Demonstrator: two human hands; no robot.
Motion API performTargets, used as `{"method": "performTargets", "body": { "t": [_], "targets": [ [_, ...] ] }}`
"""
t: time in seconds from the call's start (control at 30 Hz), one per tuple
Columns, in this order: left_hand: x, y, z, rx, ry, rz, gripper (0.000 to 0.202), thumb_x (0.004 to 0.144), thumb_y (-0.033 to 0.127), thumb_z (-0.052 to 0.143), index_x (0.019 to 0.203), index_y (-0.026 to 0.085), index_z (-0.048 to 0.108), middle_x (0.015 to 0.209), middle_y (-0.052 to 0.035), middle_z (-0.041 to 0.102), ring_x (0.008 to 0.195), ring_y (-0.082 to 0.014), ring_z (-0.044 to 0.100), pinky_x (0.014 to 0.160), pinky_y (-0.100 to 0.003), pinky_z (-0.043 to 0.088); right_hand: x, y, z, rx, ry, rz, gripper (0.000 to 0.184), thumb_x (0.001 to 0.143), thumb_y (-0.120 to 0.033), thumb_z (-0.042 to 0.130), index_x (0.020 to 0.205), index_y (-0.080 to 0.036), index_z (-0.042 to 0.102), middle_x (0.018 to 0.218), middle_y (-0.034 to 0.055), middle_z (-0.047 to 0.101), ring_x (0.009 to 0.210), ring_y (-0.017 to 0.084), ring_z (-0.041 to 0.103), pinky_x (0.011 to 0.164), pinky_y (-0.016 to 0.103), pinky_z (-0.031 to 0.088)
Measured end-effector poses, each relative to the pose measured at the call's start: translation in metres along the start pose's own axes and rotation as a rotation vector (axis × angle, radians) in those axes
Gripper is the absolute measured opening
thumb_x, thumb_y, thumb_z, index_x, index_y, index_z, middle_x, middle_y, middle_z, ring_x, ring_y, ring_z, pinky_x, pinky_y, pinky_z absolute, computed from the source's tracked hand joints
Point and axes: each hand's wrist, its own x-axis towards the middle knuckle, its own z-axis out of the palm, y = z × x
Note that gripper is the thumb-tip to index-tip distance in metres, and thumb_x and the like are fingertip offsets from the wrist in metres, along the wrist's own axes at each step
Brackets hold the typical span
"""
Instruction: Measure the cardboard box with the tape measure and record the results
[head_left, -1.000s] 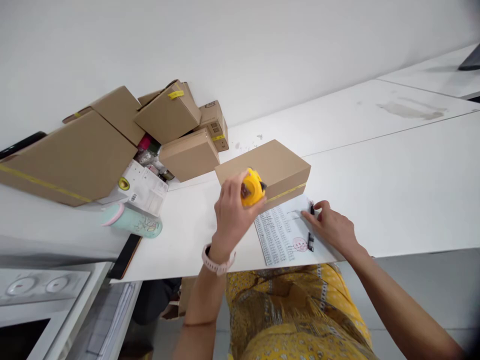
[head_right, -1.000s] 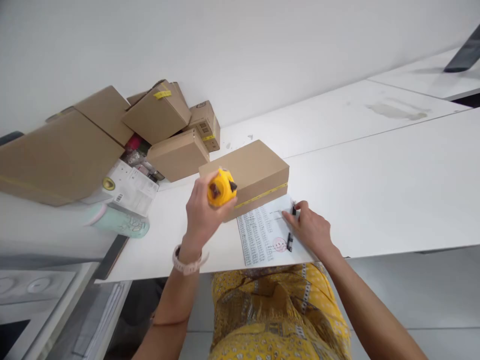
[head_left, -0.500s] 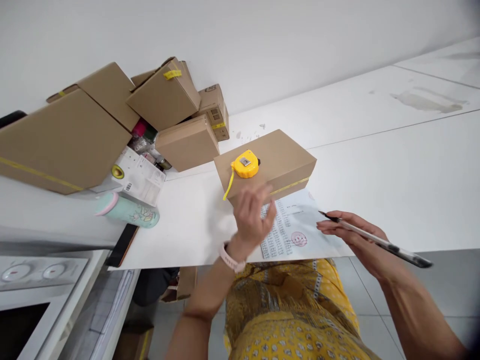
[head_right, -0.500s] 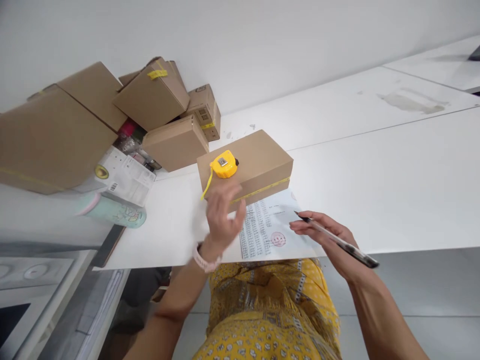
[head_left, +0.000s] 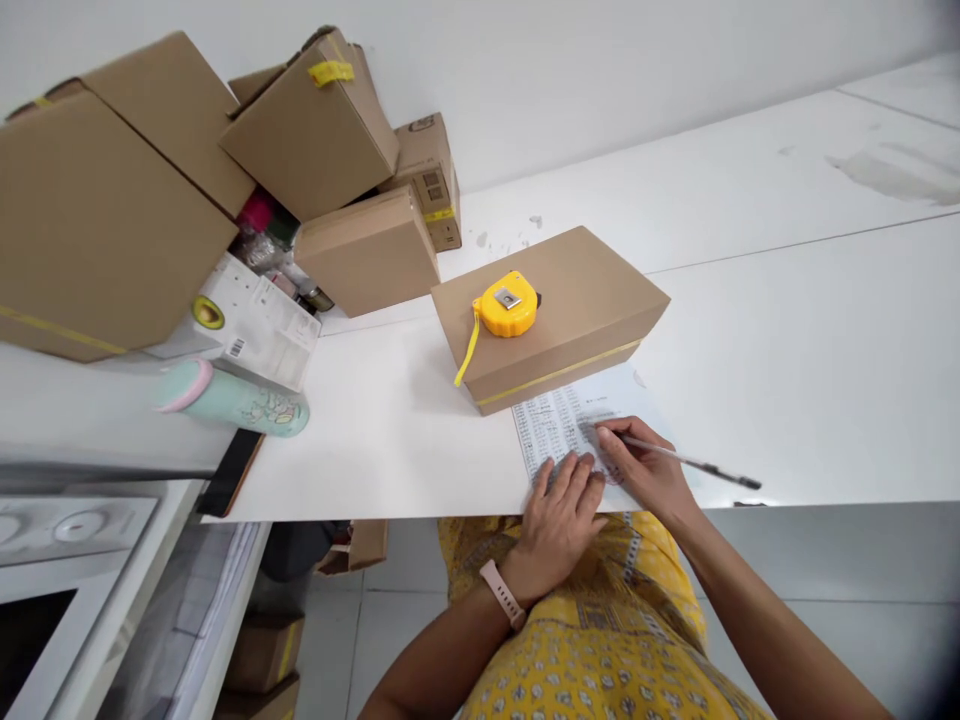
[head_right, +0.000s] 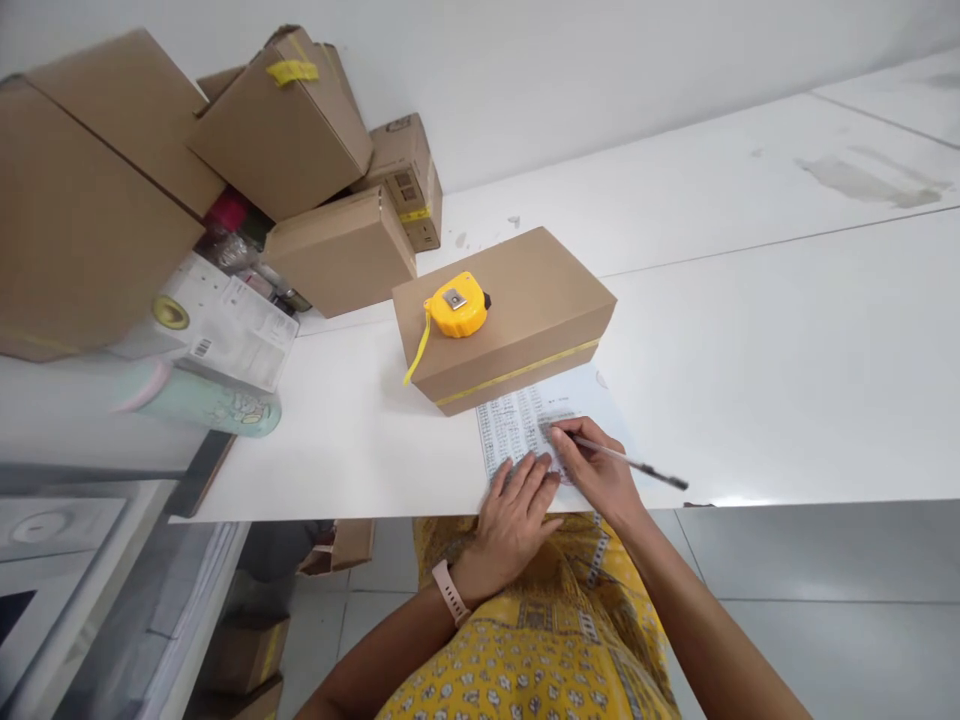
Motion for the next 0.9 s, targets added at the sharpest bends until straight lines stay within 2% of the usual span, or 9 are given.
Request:
{"method": "performTargets", "body": {
  "t": [0.03,0.1,0.23,0.4,0.5,0.7,0.9],
  "targets": [
    [0.0,0.002,0.003,0.009,0.031,-0.013,0.05,0.107,0.044,0.047,0.147,0.015,0.055,0.163,-0.0111,0.047,0.152,-0.0255,0.041,0.124,-0.046,0.036,0.0,0.0,0.001,-0.027,0.006,-0.007,0.04,0.091,-0.061,0.067,0.084,-0.022,0.065,0.064,-0.0002,0.06,0.058,0.016,0.055,0.053,0.03,0.046],
    [-0.001,0.004,0.007,0.017,0.083,-0.028,0.046,0.108,0.041,0.048,0.145,0.015,0.058,0.161,-0.0098,0.05,0.151,-0.0249,0.044,0.124,-0.046,0.036,-0.001,0.0,0.002,-0.058,0.02,-0.012,0.039,0.092,-0.06,0.065,0.082,-0.023,0.059,0.061,-0.003,0.053,0.052,0.014,0.048,0.048,0.028,0.041],
    [-0.003,0.006,0.01,0.006,0.09,-0.021,0.046,0.107,0.038,0.05,0.146,0.015,0.057,0.161,-0.011,0.051,0.152,-0.0258,0.042,0.124,-0.046,0.037,-0.002,0.006,0.005,-0.089,0.045,-0.034,0.035,0.091,-0.057,0.068,0.089,-0.023,0.059,0.068,-0.0012,0.06,0.056,0.014,0.052,0.05,0.028,0.044],
    [-0.004,0.005,0.009,-0.006,0.076,-0.023,0.046,0.107,0.035,0.05,0.148,0.014,0.055,0.161,-0.0116,0.049,0.153,-0.0261,0.041,0.125,-0.046,0.036,-0.004,0.014,0.006,-0.131,0.07,-0.037,0.039,0.09,-0.057,0.067,0.076,-0.024,0.052,0.057,-0.0042,0.051,0.05,0.013,0.044,0.047,0.027,0.037],
    [-0.004,0.006,0.01,-0.013,0.07,-0.023,0.048,0.106,0.035,0.053,0.149,0.014,0.053,0.161,-0.0127,0.049,0.153,-0.0267,0.041,0.125,-0.047,0.037,-0.005,0.013,0.006,-0.145,0.049,-0.04,0.04,0.091,-0.058,0.065,0.075,-0.025,0.05,0.056,-0.0051,0.048,0.05,0.013,0.043,0.047,0.027,0.036],
    [-0.004,0.006,0.009,0.003,0.108,-0.026,0.046,0.108,0.033,0.048,0.148,0.013,0.055,0.16,-0.0108,0.052,0.152,-0.0259,0.042,0.125,-0.046,0.037,-0.004,0.009,0.006,-0.217,0.032,-0.09,0.037,0.092,-0.056,0.062,0.074,-0.025,0.051,0.058,-0.0034,0.052,0.052,0.014,0.046,0.048,0.028,0.038],
    [-0.004,0.006,0.01,-0.004,0.096,-0.025,0.046,0.107,0.034,0.049,0.149,0.014,0.054,0.16,-0.0112,0.051,0.151,-0.026,0.043,0.125,-0.046,0.037,-0.003,0.012,0.005,-0.263,0.011,-0.117,0.033,0.094,-0.051,0.061,0.075,-0.025,0.052,0.058,-0.0032,0.054,0.051,0.014,0.047,0.05,0.029,0.039]
  ]
}}
